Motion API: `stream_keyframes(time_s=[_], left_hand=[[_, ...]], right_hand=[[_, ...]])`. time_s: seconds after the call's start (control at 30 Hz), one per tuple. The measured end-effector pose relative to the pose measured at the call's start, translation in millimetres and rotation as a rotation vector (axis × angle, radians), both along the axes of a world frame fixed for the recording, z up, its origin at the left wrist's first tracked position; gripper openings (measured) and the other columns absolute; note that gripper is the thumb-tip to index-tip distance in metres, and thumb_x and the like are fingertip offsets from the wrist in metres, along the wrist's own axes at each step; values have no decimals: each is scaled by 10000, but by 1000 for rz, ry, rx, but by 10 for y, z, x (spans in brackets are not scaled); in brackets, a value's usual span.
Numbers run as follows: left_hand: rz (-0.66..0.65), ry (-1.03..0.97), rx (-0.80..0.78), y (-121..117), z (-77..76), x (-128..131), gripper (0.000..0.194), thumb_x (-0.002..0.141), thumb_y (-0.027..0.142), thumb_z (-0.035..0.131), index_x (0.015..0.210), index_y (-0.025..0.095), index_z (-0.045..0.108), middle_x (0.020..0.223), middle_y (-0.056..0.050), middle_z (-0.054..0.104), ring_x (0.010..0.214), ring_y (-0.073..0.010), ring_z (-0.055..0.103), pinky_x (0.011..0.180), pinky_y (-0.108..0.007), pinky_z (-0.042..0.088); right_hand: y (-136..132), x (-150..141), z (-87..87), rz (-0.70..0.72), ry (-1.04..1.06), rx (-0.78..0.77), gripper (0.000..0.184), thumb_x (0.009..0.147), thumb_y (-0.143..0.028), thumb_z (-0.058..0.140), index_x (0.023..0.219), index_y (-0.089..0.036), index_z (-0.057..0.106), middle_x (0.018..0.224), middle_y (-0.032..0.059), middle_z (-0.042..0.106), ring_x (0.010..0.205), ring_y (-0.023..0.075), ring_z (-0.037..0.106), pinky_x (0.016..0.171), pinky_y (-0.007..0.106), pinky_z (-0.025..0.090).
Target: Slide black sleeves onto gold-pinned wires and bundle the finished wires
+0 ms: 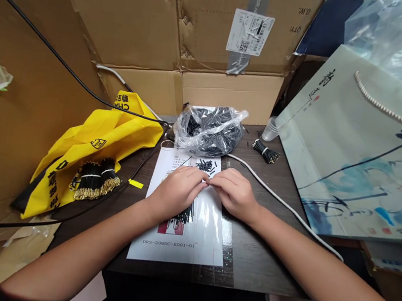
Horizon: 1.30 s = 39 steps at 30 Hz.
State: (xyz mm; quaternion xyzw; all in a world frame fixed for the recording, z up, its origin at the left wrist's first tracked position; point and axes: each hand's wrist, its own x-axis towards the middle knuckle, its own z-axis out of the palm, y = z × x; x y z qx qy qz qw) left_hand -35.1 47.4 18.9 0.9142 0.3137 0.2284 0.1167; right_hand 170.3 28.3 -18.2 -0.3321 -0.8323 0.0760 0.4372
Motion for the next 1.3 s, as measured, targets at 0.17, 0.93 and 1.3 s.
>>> stream_keyframes(time_s=[0.17, 0.93, 1.3], left_hand=[[13, -66, -21, 20, -139, 10, 150, 986, 256, 482, 915, 163, 576, 865, -46, 633, 851, -193, 583, 790, -346, 474], [46, -2, 127, 90, -227, -178, 171, 988, 257, 460, 918, 172, 591, 814, -27, 621, 758, -176, 567, 725, -324, 428], [55, 61, 167, 120, -279, -175, 203, 980, 294, 503, 956, 192, 677, 822, -44, 641, 819, -193, 552, 783, -343, 411]], right_hand=[[-32, 9, -84, -7, 122, -22, 274, 905, -122, 587, 1152, -231, 632, 956, 60, 699, 874, 193, 634, 797, 369, 501], [205, 1, -196, -304, -332, -172, 174, 928, -305, 589, 993, -242, 738, 1227, 64, 641, 1143, 266, 507, 982, 445, 387], [184, -136, -214, -382, -305, -195, 163, 930, -302, 588, 932, -220, 729, 1141, 54, 663, 1062, 245, 527, 959, 414, 368]])
